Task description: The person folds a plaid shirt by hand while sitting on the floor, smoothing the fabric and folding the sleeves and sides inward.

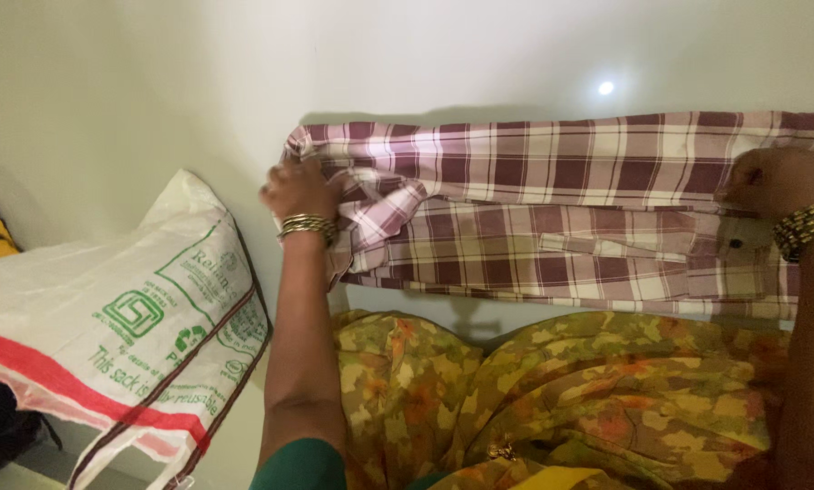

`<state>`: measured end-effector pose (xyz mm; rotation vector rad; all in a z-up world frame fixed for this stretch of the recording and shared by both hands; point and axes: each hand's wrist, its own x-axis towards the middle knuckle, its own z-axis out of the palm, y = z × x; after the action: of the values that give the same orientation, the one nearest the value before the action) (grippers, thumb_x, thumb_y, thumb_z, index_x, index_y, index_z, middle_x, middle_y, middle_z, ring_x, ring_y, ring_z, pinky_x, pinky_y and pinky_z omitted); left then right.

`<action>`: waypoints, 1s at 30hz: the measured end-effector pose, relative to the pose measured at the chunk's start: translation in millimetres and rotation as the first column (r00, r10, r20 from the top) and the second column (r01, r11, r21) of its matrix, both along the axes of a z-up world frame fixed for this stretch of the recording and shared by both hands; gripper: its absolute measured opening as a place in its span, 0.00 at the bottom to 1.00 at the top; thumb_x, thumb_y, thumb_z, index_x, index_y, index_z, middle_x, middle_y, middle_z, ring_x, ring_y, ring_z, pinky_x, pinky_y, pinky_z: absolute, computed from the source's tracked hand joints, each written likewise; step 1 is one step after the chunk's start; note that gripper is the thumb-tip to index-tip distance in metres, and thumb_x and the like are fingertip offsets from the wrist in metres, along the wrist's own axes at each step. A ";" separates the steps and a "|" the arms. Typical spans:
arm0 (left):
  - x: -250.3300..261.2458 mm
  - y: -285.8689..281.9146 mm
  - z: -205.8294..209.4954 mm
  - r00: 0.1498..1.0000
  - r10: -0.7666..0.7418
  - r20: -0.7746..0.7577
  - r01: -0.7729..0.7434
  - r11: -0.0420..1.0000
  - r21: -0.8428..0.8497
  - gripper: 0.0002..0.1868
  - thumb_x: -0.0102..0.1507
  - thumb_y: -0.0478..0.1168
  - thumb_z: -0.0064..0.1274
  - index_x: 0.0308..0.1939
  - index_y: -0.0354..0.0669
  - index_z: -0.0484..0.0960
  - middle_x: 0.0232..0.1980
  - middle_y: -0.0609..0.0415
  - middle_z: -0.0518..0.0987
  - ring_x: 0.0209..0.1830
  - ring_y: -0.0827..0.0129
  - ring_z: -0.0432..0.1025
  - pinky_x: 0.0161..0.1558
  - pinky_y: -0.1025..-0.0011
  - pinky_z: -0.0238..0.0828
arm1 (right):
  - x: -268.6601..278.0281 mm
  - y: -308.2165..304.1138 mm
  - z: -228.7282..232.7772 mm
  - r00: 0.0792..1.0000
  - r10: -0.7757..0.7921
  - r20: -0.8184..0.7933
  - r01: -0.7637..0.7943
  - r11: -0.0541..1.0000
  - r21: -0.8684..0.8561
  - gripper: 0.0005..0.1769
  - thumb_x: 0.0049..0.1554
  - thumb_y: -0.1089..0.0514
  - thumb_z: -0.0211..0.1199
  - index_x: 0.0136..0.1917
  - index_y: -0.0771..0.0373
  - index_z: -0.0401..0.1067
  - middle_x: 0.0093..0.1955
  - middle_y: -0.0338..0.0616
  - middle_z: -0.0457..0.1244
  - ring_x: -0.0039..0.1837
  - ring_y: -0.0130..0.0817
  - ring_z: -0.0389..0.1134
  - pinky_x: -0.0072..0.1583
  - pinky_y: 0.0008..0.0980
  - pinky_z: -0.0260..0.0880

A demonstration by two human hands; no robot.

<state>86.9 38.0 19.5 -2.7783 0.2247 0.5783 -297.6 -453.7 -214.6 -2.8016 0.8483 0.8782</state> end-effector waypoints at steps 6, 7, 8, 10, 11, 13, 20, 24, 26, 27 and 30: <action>17.6 49.7 -55.7 0.952 -0.180 0.249 0.231 0.953 -0.196 0.15 0.76 0.53 0.45 0.59 0.53 0.80 0.77 0.54 0.68 0.80 0.58 0.58 0.79 0.49 0.54 | 3.4 3.0 4.2 0.998 -0.053 -0.020 0.053 0.999 0.011 0.16 0.53 0.40 0.75 0.39 0.50 0.78 0.35 0.35 0.69 0.38 0.30 0.70 0.41 0.33 0.76; 26.2 52.9 -65.7 0.930 -0.285 0.232 0.347 0.890 -0.297 0.15 0.77 0.53 0.44 0.58 0.53 0.78 0.78 0.55 0.68 0.79 0.60 0.59 0.79 0.53 0.56 | 0.7 1.8 3.5 0.999 -0.046 -0.012 0.046 0.999 0.022 0.15 0.52 0.40 0.75 0.40 0.50 0.78 0.36 0.35 0.69 0.38 0.30 0.70 0.42 0.33 0.76; 30.1 57.0 -71.4 0.894 -0.386 0.226 0.446 0.804 -0.394 0.15 0.79 0.54 0.42 0.58 0.52 0.77 0.78 0.57 0.67 0.78 0.63 0.59 0.80 0.57 0.57 | -1.8 1.7 1.5 0.999 -0.037 -0.007 0.037 0.999 0.026 0.17 0.54 0.39 0.74 0.39 0.51 0.76 0.35 0.35 0.69 0.38 0.29 0.70 0.42 0.33 0.76; 29.4 56.9 -75.6 0.926 -0.289 0.244 0.333 0.928 -0.165 0.27 0.63 0.56 0.52 0.62 0.50 0.76 0.76 0.48 0.63 0.77 0.46 0.54 0.69 0.33 0.51 | -3.7 1.1 -2.7 1.000 -0.019 0.007 0.019 0.999 0.030 0.21 0.57 0.37 0.73 0.37 0.52 0.74 0.35 0.35 0.69 0.36 0.27 0.71 0.43 0.32 0.76; 29.0 55.4 -74.9 0.934 -0.241 0.263 0.262 0.964 -0.049 0.35 0.55 0.56 0.57 0.64 0.49 0.76 0.75 0.43 0.60 0.77 0.37 0.52 0.63 0.22 0.48 | -1.1 -0.9 -4.2 1.000 -0.019 -0.010 0.019 0.998 0.054 0.20 0.56 0.37 0.73 0.38 0.52 0.75 0.35 0.35 0.69 0.37 0.28 0.71 0.43 0.33 0.76; 34.8 64.6 -67.1 0.823 -0.248 0.511 0.268 0.963 0.035 0.36 0.51 0.56 0.58 0.62 0.46 0.79 0.71 0.38 0.65 0.72 0.34 0.60 0.56 0.26 0.60 | 4.8 -7.0 -5.3 0.999 -0.030 -0.041 0.034 0.995 0.092 0.18 0.53 0.36 0.73 0.39 0.50 0.79 0.35 0.35 0.70 0.39 0.30 0.71 0.43 0.33 0.76; 59.9 104.8 -115.5 0.895 0.175 0.410 0.148 0.750 -0.645 0.20 0.68 0.53 0.47 0.42 0.42 0.88 0.44 0.44 0.84 0.42 0.53 0.78 0.49 0.59 0.75 | -2.6 -4.6 -6.7 1.000 0.008 -0.007 -0.008 0.999 0.033 0.19 0.56 0.37 0.72 0.36 0.51 0.76 0.33 0.34 0.69 0.36 0.28 0.70 0.41 0.31 0.76; 73.8 117.1 -139.2 0.889 0.457 0.044 -0.268 0.595 -0.758 0.35 0.69 0.63 0.45 0.25 0.33 0.80 0.23 0.51 0.76 0.25 0.61 0.69 0.34 0.62 0.67 | -6.1 4.6 -4.2 0.999 -0.003 0.040 0.005 0.999 -0.049 0.17 0.56 0.39 0.73 0.36 0.51 0.78 0.34 0.33 0.70 0.36 0.27 0.71 0.42 0.30 0.75; 80.7 116.9 -141.3 0.812 0.571 -0.125 -0.419 0.420 -0.805 0.39 0.69 0.66 0.44 0.22 0.32 0.77 0.21 0.55 0.72 0.24 0.66 0.62 0.31 0.63 0.63 | -3.6 5.0 -4.1 0.999 0.012 0.043 -0.009 0.997 -0.073 0.17 0.56 0.39 0.73 0.35 0.51 0.79 0.33 0.33 0.70 0.35 0.27 0.71 0.41 0.30 0.74; 82.2 114.9 -141.5 0.804 0.579 -0.138 -0.433 0.410 -0.803 0.38 0.68 0.66 0.47 0.21 0.32 0.76 0.21 0.56 0.71 0.24 0.68 0.61 0.29 0.64 0.62 | -2.6 5.6 -4.5 0.998 0.025 0.055 -0.020 0.996 -0.082 0.17 0.56 0.40 0.73 0.34 0.51 0.79 0.33 0.32 0.70 0.34 0.26 0.71 0.41 0.30 0.74; 80.3 111.3 -142.3 0.797 0.563 -0.219 -0.466 0.344 -0.815 0.31 0.65 0.60 0.57 0.22 0.35 0.76 0.22 0.59 0.71 0.23 0.72 0.59 0.27 0.69 0.59 | -5.6 4.3 -0.1 0.998 0.010 0.069 -0.009 1.000 -0.021 0.19 0.55 0.39 0.74 0.34 0.52 0.76 0.34 0.33 0.68 0.34 0.26 0.69 0.41 0.30 0.74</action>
<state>167.2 149.3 -122.8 -3.8760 -0.6533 0.5393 -303.2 -449.4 -214.7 -2.8382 0.8397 0.7729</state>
